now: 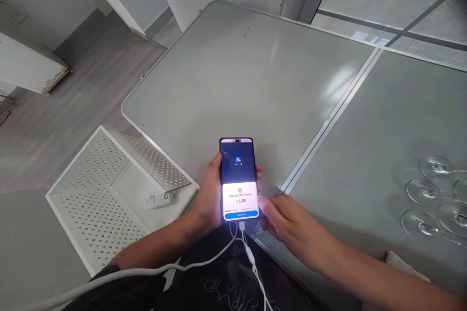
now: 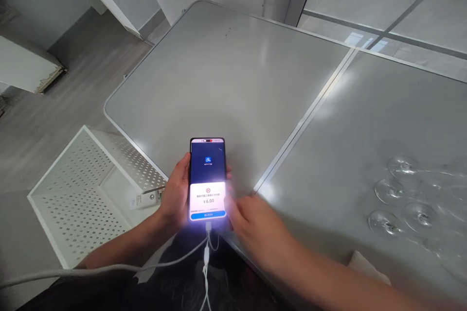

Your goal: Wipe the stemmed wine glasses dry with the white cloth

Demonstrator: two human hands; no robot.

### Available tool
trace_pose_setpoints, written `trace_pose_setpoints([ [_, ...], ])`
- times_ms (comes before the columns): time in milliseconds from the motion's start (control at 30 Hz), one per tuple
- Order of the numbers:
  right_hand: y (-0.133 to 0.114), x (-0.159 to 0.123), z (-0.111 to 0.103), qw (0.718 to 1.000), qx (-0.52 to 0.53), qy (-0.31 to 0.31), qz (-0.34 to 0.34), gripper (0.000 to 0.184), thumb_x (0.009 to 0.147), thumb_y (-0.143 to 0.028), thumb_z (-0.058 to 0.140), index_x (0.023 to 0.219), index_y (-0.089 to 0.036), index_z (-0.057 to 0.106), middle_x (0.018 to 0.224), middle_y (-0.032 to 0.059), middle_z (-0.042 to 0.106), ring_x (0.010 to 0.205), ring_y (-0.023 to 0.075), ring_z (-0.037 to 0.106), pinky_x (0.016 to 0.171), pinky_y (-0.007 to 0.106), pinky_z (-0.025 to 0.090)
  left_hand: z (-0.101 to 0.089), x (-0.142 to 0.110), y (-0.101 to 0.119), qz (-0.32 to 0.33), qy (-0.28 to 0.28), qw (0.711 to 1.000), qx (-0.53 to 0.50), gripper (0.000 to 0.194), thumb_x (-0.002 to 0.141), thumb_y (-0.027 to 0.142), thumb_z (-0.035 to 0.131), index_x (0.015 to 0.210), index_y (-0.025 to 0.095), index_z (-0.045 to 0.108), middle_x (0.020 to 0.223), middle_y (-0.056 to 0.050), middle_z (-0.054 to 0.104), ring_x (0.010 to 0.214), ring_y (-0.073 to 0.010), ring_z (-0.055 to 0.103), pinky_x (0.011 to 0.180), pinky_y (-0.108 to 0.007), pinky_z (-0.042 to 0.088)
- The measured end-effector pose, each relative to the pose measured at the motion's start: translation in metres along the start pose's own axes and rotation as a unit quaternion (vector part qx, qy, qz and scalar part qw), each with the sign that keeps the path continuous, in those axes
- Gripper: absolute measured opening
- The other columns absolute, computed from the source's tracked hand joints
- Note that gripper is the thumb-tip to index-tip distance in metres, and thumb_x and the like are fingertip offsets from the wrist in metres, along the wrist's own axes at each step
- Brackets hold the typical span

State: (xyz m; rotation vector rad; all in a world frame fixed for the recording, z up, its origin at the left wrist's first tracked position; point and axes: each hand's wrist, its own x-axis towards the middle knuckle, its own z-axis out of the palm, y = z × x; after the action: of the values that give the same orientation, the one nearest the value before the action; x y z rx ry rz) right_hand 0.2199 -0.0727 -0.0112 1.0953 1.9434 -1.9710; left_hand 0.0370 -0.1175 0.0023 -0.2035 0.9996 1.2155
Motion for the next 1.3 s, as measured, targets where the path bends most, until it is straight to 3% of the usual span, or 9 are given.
trace_pose_setpoints([
  [367,-0.0049,0.0008,-0.0008,0.999,-0.039,0.011,0.015,0.06,0.107,-0.048,0.028,0.059,-0.021,0.052,0.056,0.0017,0.05,0.057,0.016,0.048,0.056,0.032,0.033,-0.0029,0.0016,-0.004,0.009,-0.018,1.0,0.018,0.063,0.095,0.063,0.045,0.115,0.011,0.074,0.109,-0.016,0.076,0.079,-0.0241,0.072,0.074,-0.038,0.058],
  [733,0.003,0.0013,0.0015,0.998,-0.064,0.028,0.003,0.062,0.107,-0.053,0.026,0.065,-0.022,0.06,0.066,0.0052,0.06,0.063,0.0183,0.053,0.059,0.034,0.036,-0.0055,0.002,-0.0057,0.013,-0.036,0.999,0.008,0.06,0.094,0.062,0.049,0.111,0.011,0.074,0.107,-0.015,0.076,0.082,-0.024,0.072,0.078,-0.038,0.057],
  [1133,-0.0024,0.0031,0.0001,1.0,-0.006,0.01,0.026,0.065,0.105,-0.058,0.031,0.057,-0.021,0.052,0.055,0.0002,0.046,0.053,0.0143,0.041,0.053,0.032,0.031,-0.0044,0.0006,-0.0065,0.02,-0.049,0.999,0.005,0.061,0.093,0.063,0.048,0.114,0.011,0.073,0.107,-0.015,0.075,0.083,-0.0245,0.071,0.078,-0.038,0.056],
  [1233,-0.0048,0.0057,-0.0005,0.997,0.067,0.026,-0.026,0.051,0.104,-0.054,0.041,0.07,-0.021,0.06,0.067,0.0019,0.058,0.061,0.016,0.05,0.058,0.031,0.039,-0.003,-0.0009,-0.0079,0.035,-0.048,0.998,0.022,0.058,0.092,0.06,0.051,0.118,0.011,0.069,0.106,-0.016,0.075,0.093,-0.0302,0.072,0.086,-0.043,0.055],
  [1300,-0.0055,0.008,0.0005,0.985,0.152,0.039,-0.076,0.032,0.102,-0.049,0.05,0.095,-0.023,0.068,0.087,0.004,0.067,0.077,0.0193,0.059,0.068,0.032,0.048,-0.0023,-0.0022,-0.0088,0.069,-0.051,0.996,0.036,0.048,0.09,0.043,0.059,0.127,0.014,0.064,0.111,-0.015,0.075,0.104,-0.0336,0.071,0.094,-0.047,0.053],
])
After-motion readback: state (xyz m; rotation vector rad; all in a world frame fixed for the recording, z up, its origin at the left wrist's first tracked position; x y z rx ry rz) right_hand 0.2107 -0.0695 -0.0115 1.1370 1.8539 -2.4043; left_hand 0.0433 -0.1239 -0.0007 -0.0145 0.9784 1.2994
